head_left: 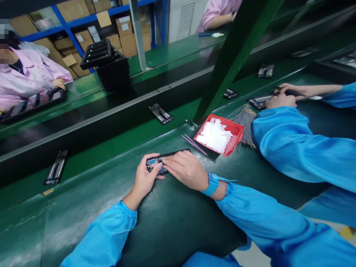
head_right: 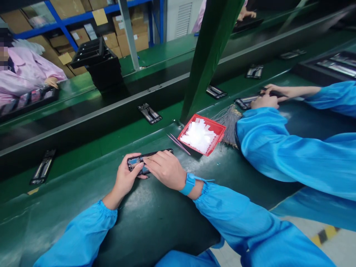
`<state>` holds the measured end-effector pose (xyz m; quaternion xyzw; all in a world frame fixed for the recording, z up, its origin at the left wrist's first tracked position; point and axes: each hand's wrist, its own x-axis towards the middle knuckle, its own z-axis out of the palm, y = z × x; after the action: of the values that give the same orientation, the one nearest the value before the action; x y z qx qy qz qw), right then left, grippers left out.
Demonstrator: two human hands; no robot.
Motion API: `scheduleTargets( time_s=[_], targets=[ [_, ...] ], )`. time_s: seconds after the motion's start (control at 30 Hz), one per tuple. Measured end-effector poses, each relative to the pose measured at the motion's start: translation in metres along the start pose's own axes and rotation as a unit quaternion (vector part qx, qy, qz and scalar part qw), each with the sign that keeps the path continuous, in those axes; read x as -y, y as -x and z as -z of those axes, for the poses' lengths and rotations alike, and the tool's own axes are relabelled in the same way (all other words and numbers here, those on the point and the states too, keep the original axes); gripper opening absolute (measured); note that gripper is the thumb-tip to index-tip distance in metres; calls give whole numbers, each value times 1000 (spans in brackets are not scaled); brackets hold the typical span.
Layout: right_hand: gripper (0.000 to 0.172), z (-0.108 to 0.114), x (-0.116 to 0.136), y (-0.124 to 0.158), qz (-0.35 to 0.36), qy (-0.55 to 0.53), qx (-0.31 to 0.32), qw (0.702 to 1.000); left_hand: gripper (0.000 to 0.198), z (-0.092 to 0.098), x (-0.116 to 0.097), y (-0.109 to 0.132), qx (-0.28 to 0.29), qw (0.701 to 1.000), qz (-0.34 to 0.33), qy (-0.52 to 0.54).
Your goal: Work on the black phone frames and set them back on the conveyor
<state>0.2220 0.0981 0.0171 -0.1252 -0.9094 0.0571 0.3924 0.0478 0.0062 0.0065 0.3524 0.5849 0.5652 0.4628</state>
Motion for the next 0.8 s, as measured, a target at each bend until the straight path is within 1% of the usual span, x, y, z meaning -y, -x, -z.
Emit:
scheduleTargets(
  time_s=[0.13,0.33,0.43,0.57,0.7,0.8],
  targets=[
    [18,1,1,-1,-2,10,9,1000,53,0,-3,-1,-9,1000,9,10],
    [22,-2,5,-1,-21,21,49,998,52,2,-8,-1,-25,1000,18,4],
    [21,-4,4,0,-24,22,44,998,51,2,-8,0,-33,999,12,-2],
    [20,-3,2,0,-31,20,36,999,50,2,-5,-1,-17,1000,2,-3],
    [19,-3,3,0,-29,31,44,998,52,4,-4,-2,-4,1000,22,12],
    [18,-3,4,0,-21,37,45,998,53,3,-4,-2,-14,999,35,15]
  ],
)
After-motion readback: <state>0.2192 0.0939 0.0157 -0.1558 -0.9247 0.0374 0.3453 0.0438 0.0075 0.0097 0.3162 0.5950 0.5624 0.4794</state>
